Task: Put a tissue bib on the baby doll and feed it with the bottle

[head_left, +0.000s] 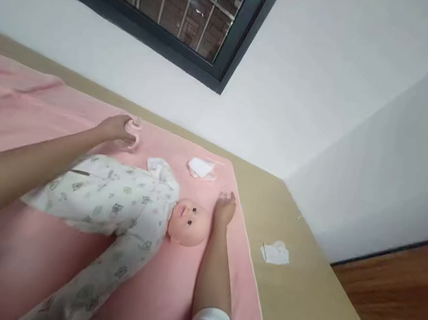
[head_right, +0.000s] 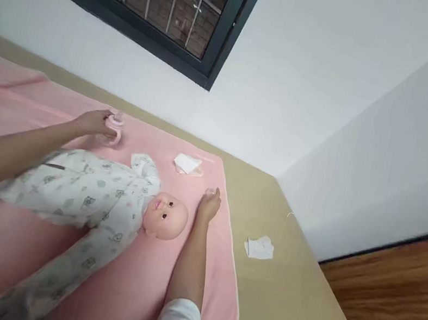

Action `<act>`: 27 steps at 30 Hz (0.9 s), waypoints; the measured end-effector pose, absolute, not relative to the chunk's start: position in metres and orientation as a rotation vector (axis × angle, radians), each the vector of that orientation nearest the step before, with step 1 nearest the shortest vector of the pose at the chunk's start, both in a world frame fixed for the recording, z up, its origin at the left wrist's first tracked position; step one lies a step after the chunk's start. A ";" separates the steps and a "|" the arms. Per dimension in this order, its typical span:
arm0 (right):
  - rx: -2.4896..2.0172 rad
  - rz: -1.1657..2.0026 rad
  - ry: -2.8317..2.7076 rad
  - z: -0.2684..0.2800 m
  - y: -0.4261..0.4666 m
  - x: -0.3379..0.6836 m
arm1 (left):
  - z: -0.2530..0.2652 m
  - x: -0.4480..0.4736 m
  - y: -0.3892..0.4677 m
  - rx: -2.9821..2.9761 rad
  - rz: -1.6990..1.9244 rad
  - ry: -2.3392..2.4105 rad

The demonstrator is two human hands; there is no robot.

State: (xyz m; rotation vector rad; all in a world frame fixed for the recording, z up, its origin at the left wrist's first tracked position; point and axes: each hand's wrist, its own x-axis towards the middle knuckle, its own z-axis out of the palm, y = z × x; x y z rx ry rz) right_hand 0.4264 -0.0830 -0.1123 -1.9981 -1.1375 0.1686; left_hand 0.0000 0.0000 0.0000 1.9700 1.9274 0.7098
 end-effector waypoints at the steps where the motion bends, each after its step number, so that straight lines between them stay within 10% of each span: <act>1: -1.999 0.162 -1.116 -0.112 -0.083 0.426 | 0.004 0.002 -0.001 1.971 0.729 1.935; 12: -1.933 0.246 -0.961 -0.100 -0.091 0.424 | 0.056 0.039 -0.090 1.904 1.199 1.262; 27: -0.825 0.700 -1.311 0.046 -0.164 0.260 | 0.067 0.053 -0.146 2.092 0.878 1.134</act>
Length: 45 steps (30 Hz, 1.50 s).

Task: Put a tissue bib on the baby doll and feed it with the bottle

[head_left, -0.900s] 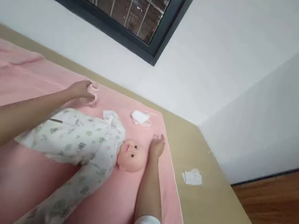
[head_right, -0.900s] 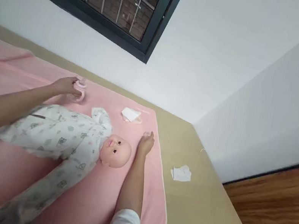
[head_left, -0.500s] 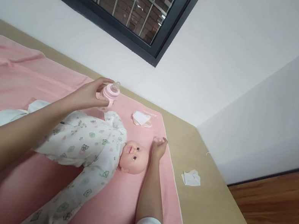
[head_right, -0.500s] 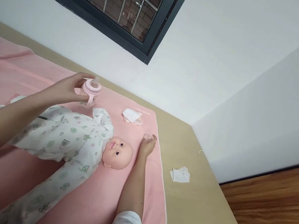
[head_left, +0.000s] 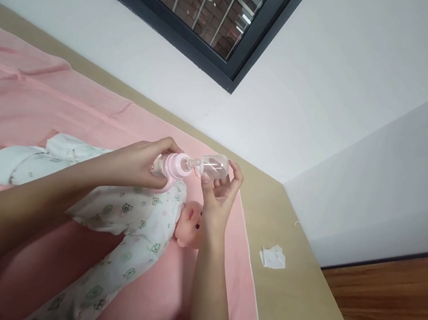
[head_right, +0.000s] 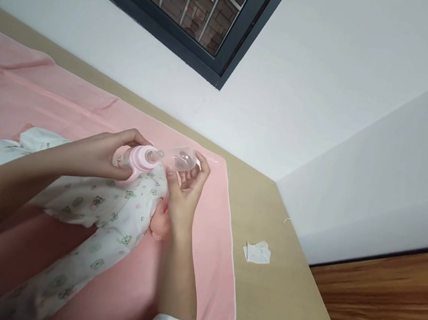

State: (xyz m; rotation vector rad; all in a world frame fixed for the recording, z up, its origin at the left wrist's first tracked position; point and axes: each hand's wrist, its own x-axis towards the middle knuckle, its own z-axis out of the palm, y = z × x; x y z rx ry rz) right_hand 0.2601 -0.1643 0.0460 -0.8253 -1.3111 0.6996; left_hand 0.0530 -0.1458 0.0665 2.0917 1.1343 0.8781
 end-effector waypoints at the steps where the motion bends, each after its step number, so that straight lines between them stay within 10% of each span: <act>1: -0.814 0.709 -1.318 0.045 -0.167 0.255 | 0.067 0.052 -0.147 2.097 0.871 1.142; 22: -0.740 0.898 -1.723 0.039 -0.187 0.250 | 0.081 0.044 -0.168 1.978 0.881 1.183; 45: -0.952 0.408 -1.424 0.036 -0.168 0.277 | 0.072 0.026 -0.150 2.067 0.834 0.865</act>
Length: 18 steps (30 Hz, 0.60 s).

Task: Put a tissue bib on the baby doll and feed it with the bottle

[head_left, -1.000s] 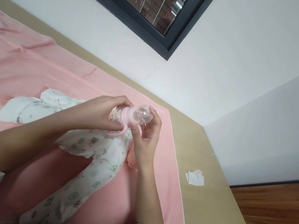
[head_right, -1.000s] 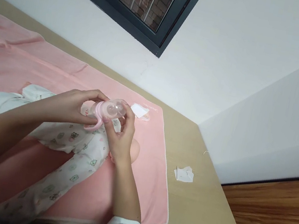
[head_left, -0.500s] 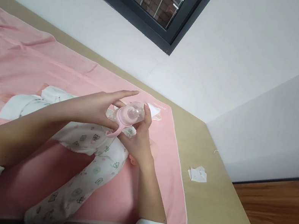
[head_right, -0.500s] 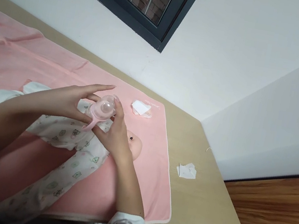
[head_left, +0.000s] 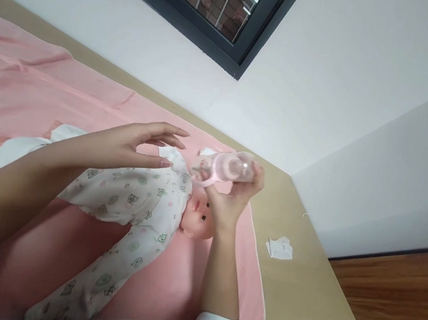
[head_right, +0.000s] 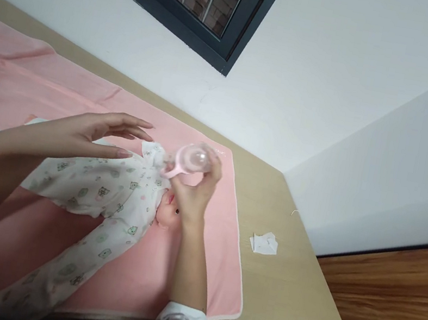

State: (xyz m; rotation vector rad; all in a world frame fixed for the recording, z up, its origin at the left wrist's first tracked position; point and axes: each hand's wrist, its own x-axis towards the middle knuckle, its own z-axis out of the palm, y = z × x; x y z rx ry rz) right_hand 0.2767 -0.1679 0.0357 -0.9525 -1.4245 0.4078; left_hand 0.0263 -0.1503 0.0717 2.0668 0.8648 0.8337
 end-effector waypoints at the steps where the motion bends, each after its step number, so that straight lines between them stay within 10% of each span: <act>1: -0.984 0.333 -1.380 0.040 -0.165 0.289 | 0.075 0.027 -0.155 2.086 0.805 0.870; 18: -1.722 -0.005 -1.108 -0.062 -0.108 0.416 | -0.069 0.114 -0.265 2.653 0.009 0.024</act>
